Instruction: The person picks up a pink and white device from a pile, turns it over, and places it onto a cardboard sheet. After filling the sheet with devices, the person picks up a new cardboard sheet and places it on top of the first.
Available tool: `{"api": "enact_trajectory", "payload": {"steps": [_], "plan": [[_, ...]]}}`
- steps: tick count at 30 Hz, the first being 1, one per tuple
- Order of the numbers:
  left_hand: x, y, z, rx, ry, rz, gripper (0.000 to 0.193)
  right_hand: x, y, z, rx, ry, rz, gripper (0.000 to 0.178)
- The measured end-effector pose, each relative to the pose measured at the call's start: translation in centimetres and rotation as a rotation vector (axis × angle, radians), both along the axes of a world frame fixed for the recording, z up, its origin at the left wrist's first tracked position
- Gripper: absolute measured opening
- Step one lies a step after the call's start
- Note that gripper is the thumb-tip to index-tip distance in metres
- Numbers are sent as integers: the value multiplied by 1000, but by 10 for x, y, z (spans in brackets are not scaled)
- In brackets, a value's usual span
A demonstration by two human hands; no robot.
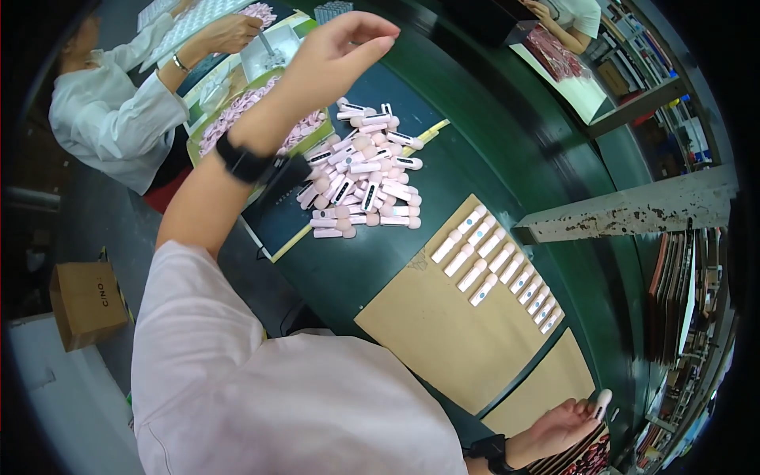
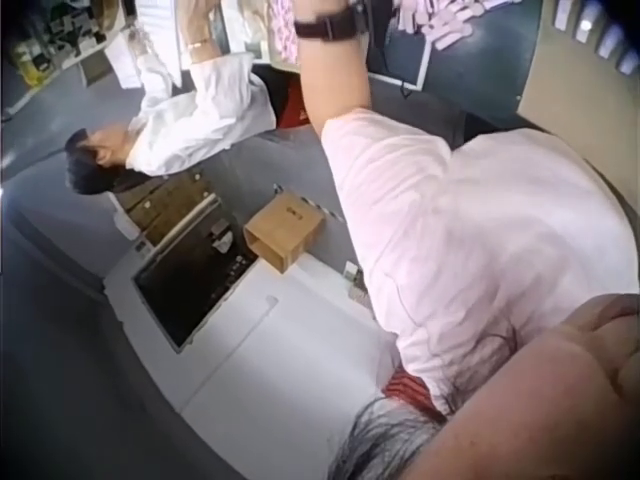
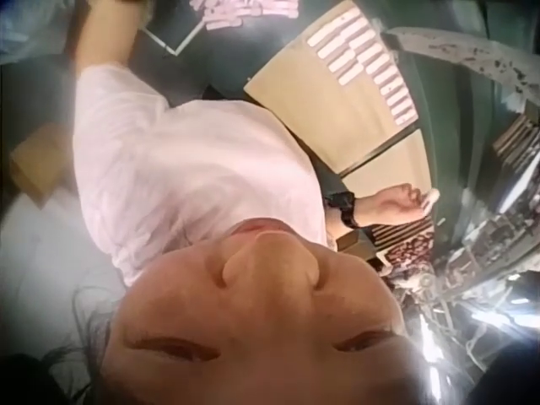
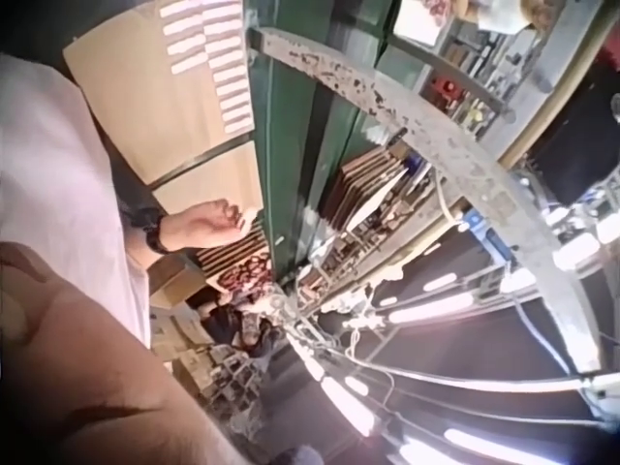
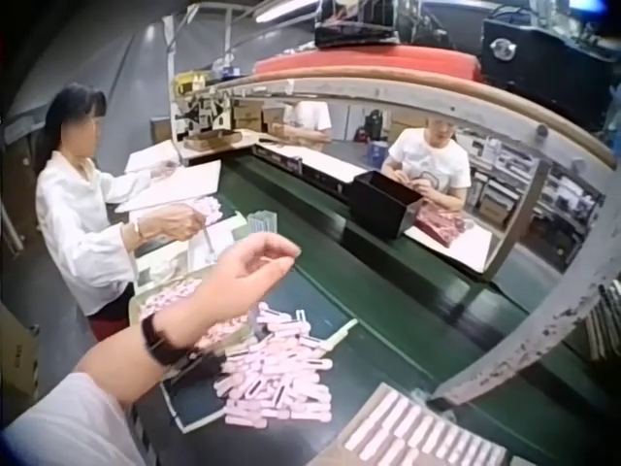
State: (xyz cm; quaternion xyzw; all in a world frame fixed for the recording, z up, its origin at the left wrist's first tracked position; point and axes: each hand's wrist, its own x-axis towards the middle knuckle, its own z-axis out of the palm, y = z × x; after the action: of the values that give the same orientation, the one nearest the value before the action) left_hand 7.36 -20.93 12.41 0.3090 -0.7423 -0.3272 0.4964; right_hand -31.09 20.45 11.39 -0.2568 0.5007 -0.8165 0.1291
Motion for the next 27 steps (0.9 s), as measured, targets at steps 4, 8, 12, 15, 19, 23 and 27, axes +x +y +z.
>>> {"api": "enact_trajectory", "payload": {"steps": [4,8,12,15,19,23,27], "plan": [[-12,97,10,5,7,-153,22,6,2,-17,135,68,-22,24],[-50,151,-16,19,-50,-367,26,53,-22,-29,464,97,182,19],[-103,191,-21,219,-91,-619,35,75,-49,-23,438,-48,371,18],[-135,217,-20,403,-101,-739,36,79,-56,-18,352,-199,478,18],[-157,226,-22,724,65,-829,34,79,-55,-16,272,-318,543,19],[-172,224,-23,905,224,-900,31,80,-51,-21,235,-321,662,22],[-181,220,-24,998,376,-986,25,78,-52,-15,158,-513,853,25]]}}
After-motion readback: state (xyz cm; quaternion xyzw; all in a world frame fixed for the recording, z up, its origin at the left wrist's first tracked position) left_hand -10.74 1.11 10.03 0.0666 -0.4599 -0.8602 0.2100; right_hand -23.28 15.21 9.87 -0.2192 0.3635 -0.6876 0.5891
